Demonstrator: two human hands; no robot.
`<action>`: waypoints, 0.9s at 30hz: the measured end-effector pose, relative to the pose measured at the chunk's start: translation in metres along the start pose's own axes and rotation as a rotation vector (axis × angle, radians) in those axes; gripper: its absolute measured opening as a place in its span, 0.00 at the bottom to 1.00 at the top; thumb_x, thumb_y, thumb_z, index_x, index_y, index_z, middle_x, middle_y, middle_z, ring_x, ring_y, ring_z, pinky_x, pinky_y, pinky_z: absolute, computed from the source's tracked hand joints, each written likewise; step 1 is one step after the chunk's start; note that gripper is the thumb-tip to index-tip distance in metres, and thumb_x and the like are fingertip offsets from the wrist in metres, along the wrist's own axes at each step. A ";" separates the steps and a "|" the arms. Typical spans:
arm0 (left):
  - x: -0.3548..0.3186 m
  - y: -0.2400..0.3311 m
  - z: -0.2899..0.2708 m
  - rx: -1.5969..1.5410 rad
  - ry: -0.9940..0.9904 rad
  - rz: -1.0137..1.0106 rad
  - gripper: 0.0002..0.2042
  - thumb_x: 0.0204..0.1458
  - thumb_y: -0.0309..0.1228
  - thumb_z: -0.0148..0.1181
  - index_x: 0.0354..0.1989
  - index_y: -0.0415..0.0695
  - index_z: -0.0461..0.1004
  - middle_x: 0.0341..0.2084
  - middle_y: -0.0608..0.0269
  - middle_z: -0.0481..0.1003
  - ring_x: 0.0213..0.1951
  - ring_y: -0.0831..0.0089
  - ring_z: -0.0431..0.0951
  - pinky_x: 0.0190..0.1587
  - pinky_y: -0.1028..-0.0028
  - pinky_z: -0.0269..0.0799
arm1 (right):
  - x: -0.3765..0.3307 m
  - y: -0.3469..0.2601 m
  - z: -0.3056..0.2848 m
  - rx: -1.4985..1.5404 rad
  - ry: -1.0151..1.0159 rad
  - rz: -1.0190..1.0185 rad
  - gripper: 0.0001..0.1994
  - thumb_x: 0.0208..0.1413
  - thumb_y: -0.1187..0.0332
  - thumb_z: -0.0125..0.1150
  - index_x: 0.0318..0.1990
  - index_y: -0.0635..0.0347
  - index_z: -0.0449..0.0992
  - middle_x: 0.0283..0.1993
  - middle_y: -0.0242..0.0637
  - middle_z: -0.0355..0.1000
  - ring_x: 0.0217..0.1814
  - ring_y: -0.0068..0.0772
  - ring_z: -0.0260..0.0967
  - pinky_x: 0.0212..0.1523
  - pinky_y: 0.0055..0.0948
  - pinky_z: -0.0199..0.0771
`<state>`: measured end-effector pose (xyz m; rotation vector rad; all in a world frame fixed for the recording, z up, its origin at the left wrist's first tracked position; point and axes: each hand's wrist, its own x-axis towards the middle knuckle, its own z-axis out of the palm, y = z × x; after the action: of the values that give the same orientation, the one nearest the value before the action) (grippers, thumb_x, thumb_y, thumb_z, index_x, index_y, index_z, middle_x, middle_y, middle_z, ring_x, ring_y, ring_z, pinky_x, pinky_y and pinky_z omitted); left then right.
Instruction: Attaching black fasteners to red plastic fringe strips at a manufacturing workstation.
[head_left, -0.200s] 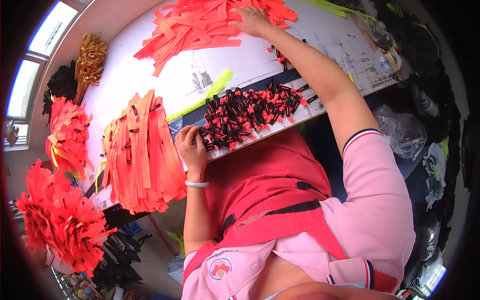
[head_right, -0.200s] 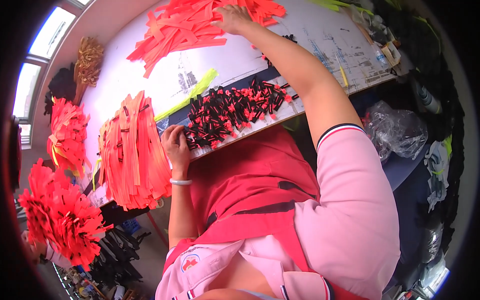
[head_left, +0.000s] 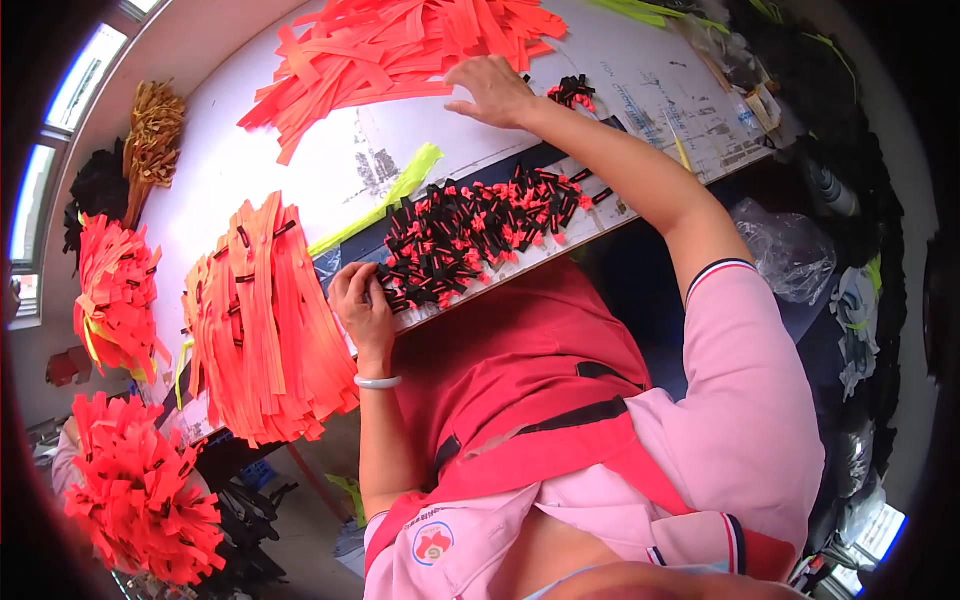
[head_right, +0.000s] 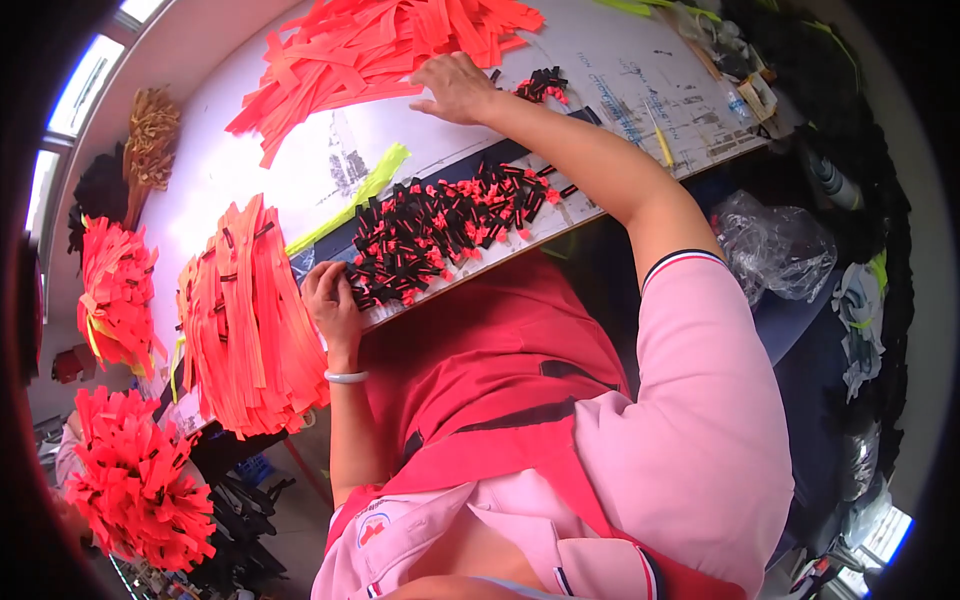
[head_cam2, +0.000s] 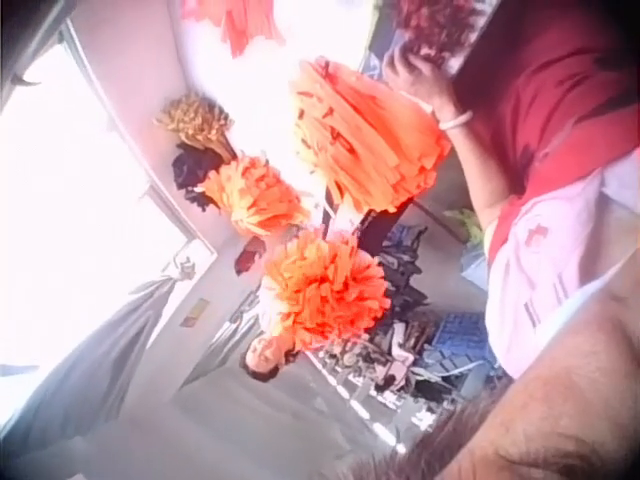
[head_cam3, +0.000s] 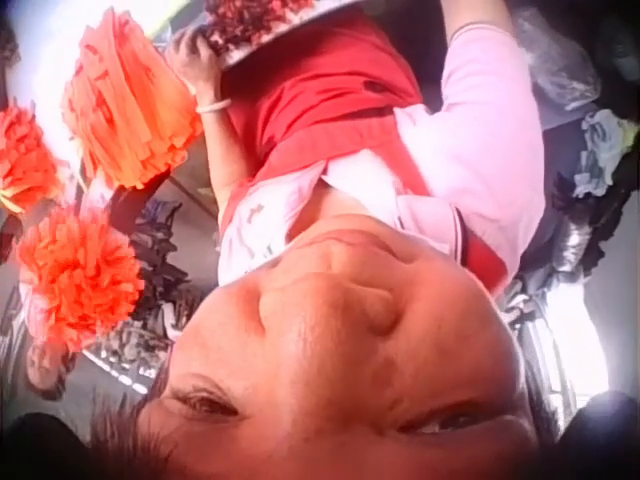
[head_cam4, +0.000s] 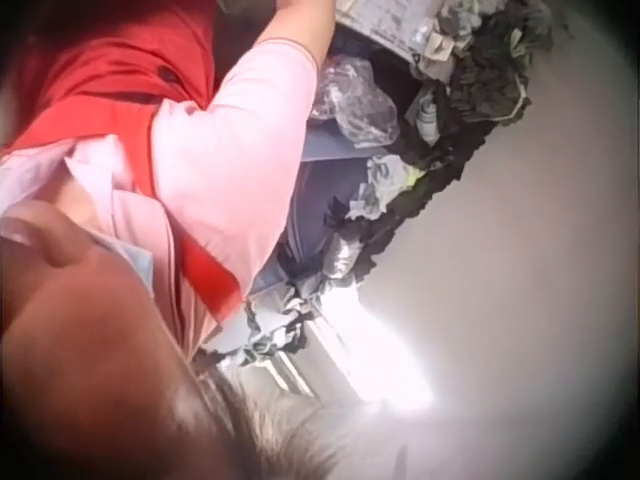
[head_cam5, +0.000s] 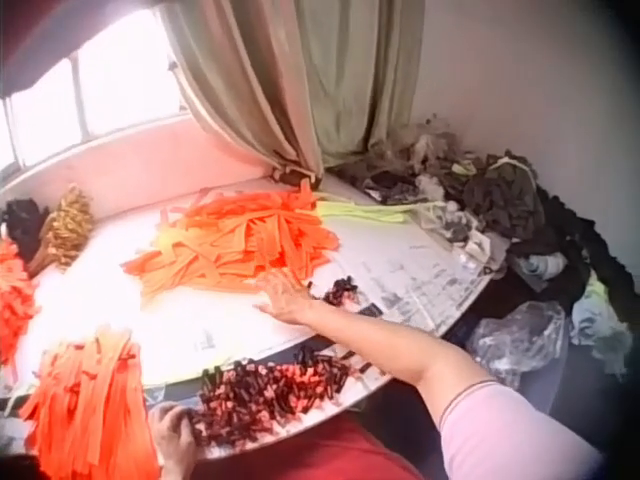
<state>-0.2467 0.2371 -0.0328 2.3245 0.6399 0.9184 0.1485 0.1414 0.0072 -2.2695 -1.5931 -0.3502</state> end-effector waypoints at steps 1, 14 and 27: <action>0.003 0.001 -0.001 -0.003 -0.003 0.001 0.08 0.51 0.18 0.60 0.38 0.41 0.79 0.39 0.59 0.76 0.46 0.59 0.73 0.52 0.63 0.67 | -0.019 0.005 0.003 -0.090 -0.009 -0.066 0.22 0.58 0.46 0.57 0.53 0.50 0.75 0.56 0.39 0.72 0.63 0.41 0.66 0.64 0.45 0.59; 0.004 -0.001 0.002 0.004 -0.027 0.003 0.07 0.54 0.19 0.60 0.40 0.40 0.79 0.40 0.58 0.76 0.47 0.59 0.73 0.53 0.65 0.67 | -0.089 0.107 -0.017 -0.231 0.095 0.016 0.08 0.60 0.63 0.52 0.41 0.56 0.73 0.45 0.40 0.73 0.53 0.44 0.70 0.57 0.42 0.65; 0.003 0.001 0.003 0.070 -0.104 -0.058 0.08 0.57 0.19 0.55 0.43 0.39 0.77 0.43 0.56 0.73 0.49 0.59 0.71 0.55 0.65 0.66 | -0.133 0.259 -0.068 -0.447 0.012 0.323 0.10 0.63 0.64 0.47 0.45 0.55 0.73 0.49 0.38 0.73 0.58 0.43 0.68 0.61 0.41 0.66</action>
<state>-0.2422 0.2372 -0.0332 2.3848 0.7025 0.7548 0.3466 -0.0808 -0.0188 -2.7947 -1.1982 -0.6858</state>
